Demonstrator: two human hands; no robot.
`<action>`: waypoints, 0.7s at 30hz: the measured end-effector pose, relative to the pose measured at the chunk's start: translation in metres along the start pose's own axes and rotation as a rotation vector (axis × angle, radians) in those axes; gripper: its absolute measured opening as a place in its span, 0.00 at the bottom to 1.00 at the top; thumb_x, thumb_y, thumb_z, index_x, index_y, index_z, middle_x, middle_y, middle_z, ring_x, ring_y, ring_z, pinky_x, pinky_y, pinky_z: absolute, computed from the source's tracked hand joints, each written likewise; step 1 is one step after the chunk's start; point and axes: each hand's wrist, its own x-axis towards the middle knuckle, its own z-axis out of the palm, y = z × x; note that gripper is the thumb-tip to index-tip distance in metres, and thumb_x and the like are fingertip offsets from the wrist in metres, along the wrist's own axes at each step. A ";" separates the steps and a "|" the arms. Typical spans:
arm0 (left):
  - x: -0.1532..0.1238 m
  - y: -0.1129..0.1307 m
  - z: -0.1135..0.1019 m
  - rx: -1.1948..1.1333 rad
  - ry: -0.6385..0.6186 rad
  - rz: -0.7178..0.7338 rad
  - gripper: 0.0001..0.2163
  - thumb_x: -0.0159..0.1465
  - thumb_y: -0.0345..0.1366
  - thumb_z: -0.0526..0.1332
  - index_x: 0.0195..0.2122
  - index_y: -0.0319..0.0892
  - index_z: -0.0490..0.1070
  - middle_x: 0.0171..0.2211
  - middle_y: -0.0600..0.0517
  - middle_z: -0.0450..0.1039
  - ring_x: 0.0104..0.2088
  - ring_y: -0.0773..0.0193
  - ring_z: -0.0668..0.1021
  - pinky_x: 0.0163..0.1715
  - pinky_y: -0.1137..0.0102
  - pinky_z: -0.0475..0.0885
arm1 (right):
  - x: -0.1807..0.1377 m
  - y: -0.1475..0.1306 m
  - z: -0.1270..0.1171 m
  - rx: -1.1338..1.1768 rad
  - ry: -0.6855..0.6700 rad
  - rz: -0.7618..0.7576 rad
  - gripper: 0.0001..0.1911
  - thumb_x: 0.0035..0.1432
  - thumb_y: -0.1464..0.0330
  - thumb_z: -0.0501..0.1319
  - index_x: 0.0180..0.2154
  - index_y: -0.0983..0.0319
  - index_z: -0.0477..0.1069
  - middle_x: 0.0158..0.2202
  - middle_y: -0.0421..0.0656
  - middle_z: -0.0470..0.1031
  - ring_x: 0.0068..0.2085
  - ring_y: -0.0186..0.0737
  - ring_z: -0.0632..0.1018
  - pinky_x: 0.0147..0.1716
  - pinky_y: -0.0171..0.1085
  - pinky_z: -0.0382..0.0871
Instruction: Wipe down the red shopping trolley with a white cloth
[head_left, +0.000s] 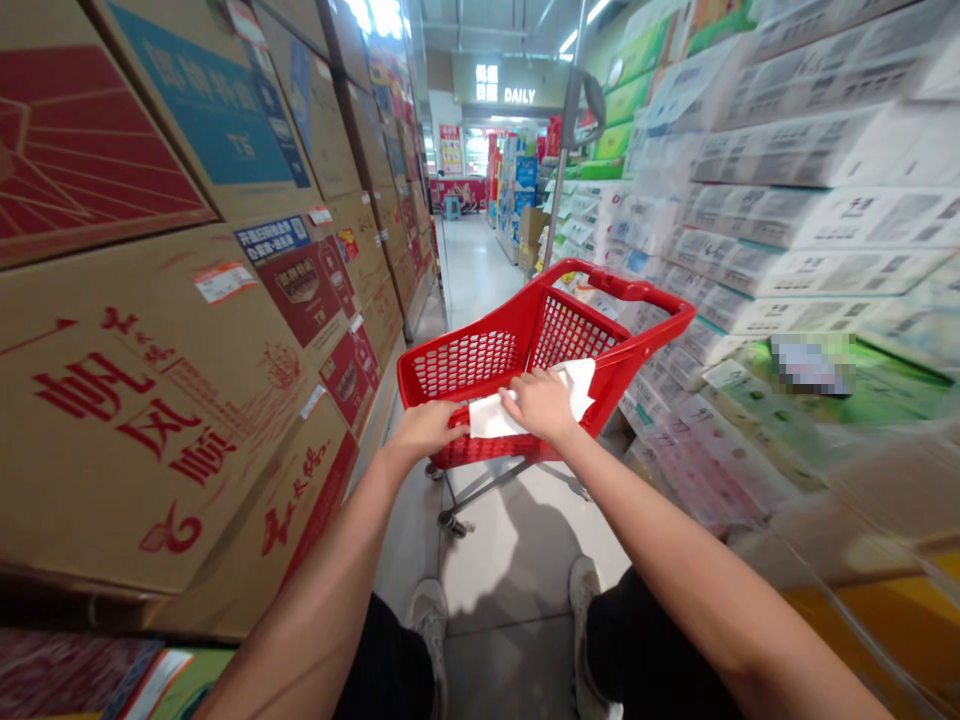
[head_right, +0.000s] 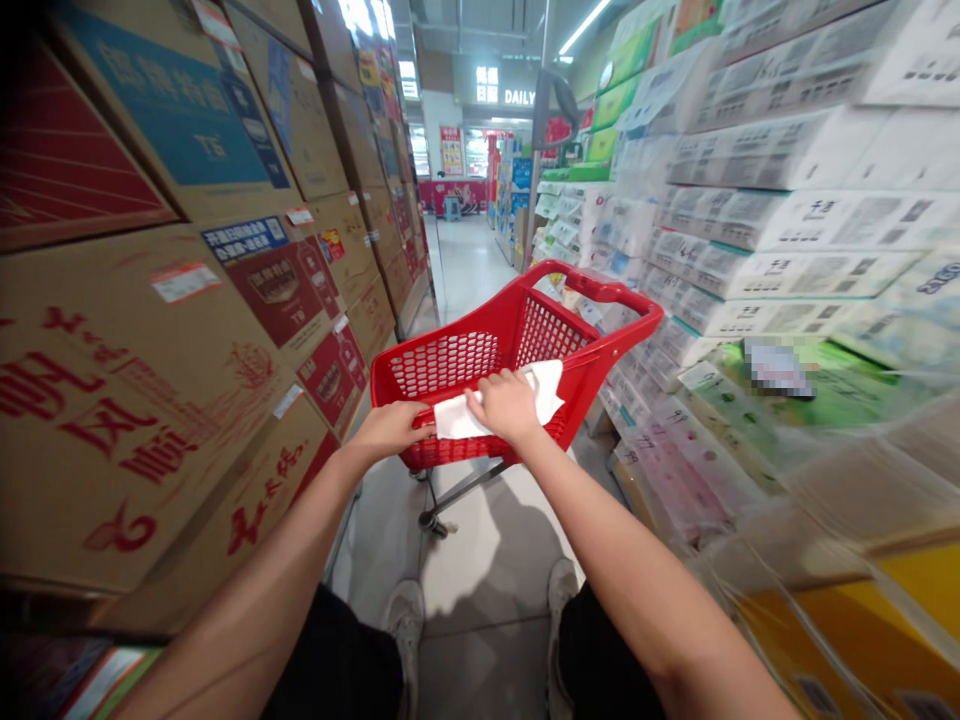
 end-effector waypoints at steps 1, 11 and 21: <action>0.000 -0.002 0.001 0.006 0.008 -0.004 0.19 0.65 0.52 0.55 0.49 0.48 0.76 0.47 0.47 0.81 0.48 0.53 0.81 0.41 0.67 0.71 | -0.001 0.016 -0.002 -0.033 0.036 0.060 0.24 0.71 0.55 0.49 0.37 0.62 0.77 0.37 0.50 0.78 0.43 0.50 0.70 0.46 0.46 0.54; 0.007 0.008 0.008 0.029 0.041 -0.035 0.21 0.64 0.54 0.55 0.49 0.47 0.76 0.47 0.45 0.80 0.48 0.49 0.81 0.41 0.63 0.72 | -0.005 0.024 0.005 -0.075 0.142 0.107 0.23 0.69 0.53 0.51 0.37 0.61 0.77 0.38 0.50 0.77 0.45 0.51 0.68 0.54 0.50 0.50; 0.002 0.009 0.002 0.039 0.056 -0.041 0.19 0.63 0.53 0.56 0.45 0.48 0.77 0.45 0.47 0.81 0.46 0.54 0.81 0.40 0.67 0.71 | 0.007 0.046 -0.002 -0.053 0.037 0.105 0.26 0.70 0.54 0.50 0.35 0.64 0.79 0.37 0.52 0.81 0.43 0.50 0.71 0.47 0.46 0.54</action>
